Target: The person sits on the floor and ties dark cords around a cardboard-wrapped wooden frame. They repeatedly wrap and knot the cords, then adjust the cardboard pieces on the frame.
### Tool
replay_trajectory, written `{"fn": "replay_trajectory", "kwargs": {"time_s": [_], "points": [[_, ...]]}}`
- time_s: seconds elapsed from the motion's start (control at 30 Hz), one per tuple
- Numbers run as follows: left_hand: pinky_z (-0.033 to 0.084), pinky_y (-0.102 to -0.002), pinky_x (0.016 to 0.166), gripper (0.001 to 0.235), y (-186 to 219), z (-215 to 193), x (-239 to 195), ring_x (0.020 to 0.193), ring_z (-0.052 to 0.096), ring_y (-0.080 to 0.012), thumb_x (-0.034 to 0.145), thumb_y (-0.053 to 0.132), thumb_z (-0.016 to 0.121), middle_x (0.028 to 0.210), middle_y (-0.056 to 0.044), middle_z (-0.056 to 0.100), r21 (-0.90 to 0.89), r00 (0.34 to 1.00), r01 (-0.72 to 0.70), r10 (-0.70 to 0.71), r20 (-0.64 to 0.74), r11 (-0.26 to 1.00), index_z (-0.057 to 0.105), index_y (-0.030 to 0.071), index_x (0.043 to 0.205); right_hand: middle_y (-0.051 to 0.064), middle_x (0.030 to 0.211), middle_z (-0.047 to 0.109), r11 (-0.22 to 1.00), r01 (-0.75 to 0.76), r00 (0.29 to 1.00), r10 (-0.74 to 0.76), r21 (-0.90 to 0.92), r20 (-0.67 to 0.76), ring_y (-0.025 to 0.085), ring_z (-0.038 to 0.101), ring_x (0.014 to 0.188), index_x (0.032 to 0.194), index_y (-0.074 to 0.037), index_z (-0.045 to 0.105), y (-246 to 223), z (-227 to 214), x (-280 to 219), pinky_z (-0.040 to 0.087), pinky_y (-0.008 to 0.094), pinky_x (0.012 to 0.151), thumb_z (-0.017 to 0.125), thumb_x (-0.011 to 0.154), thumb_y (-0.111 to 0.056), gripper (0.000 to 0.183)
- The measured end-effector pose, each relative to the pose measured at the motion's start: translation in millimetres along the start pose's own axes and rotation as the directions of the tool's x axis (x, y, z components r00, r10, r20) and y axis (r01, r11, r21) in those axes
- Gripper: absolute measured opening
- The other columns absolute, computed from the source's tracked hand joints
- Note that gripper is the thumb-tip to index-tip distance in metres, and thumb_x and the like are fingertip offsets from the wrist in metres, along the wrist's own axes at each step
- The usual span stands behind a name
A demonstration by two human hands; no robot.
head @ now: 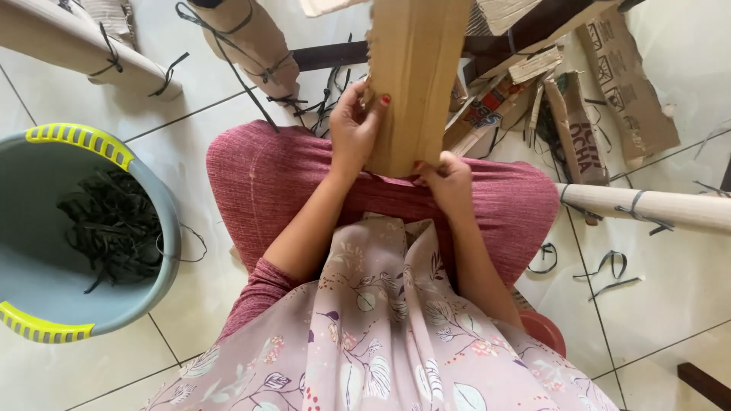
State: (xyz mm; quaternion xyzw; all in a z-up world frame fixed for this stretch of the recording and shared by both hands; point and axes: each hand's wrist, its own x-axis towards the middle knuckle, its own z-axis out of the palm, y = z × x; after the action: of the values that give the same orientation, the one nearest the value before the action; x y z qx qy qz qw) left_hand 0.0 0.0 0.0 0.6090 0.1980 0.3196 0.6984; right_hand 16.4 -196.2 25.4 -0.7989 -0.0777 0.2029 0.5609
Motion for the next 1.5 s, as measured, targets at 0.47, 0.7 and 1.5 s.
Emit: {"fn": "replay_trajectory", "kwargs": {"time_s": [0.47, 0.7, 1.5], "points": [[0.041, -0.041, 0.078, 0.049, 37.4, 25.9, 117.0, 0.085, 0.064, -0.0224, 0.075, -0.018, 0.062, 0.095, 0.001, 0.069, 0.496, 0.788, -0.594, 0.333, 0.518, 0.633, 0.07, 0.016, 0.11, 0.007, 0.05, 0.066, 0.986, -0.14, 0.981, 0.126, 0.087, 0.148, 0.017, 0.058, 0.036, 0.055, -0.006, 0.066, -21.6, 158.0, 65.7, 0.044, 0.029, 0.035, 0.057, 0.074, -0.004, 0.02], [0.059, -0.036, 0.052, 0.071, -26.9, 5.2, 142.1, 0.066, 0.074, -0.0155, 0.078, -0.011, 0.061, 0.091, 0.004, 0.081, 0.773, 0.823, -0.556, 0.074, 0.562, 0.305, 0.062, 0.029, 0.136, 0.007, 0.055, 0.068, 0.981, -0.192, 0.966, 0.182, 0.038, 0.181, 0.015, 0.06, 0.044, 0.058, -0.007, 0.065, -39.0, 183.4, 94.5, 0.044, 0.03, 0.043, 0.055, 0.079, -0.012, 0.024], [0.063, -0.049, 0.074, 0.007, -22.9, -1.7, 122.9, 0.096, 0.074, -0.0356, 0.097, 0.003, 0.067, 0.105, -0.014, 0.078, 0.548, 0.773, -0.634, 0.43, 0.466, 0.546, 0.069, 0.009, 0.095, 0.011, 0.139, 0.06, 0.408, 0.449, 0.838, -0.502, -0.795, 0.216, 0.031, 0.05, 0.135, 0.137, -0.008, 0.055, -30.9, 6.9, 186.6, 0.006, 0.061, 0.122, 0.077, 0.084, -0.038, 0.065]]}}
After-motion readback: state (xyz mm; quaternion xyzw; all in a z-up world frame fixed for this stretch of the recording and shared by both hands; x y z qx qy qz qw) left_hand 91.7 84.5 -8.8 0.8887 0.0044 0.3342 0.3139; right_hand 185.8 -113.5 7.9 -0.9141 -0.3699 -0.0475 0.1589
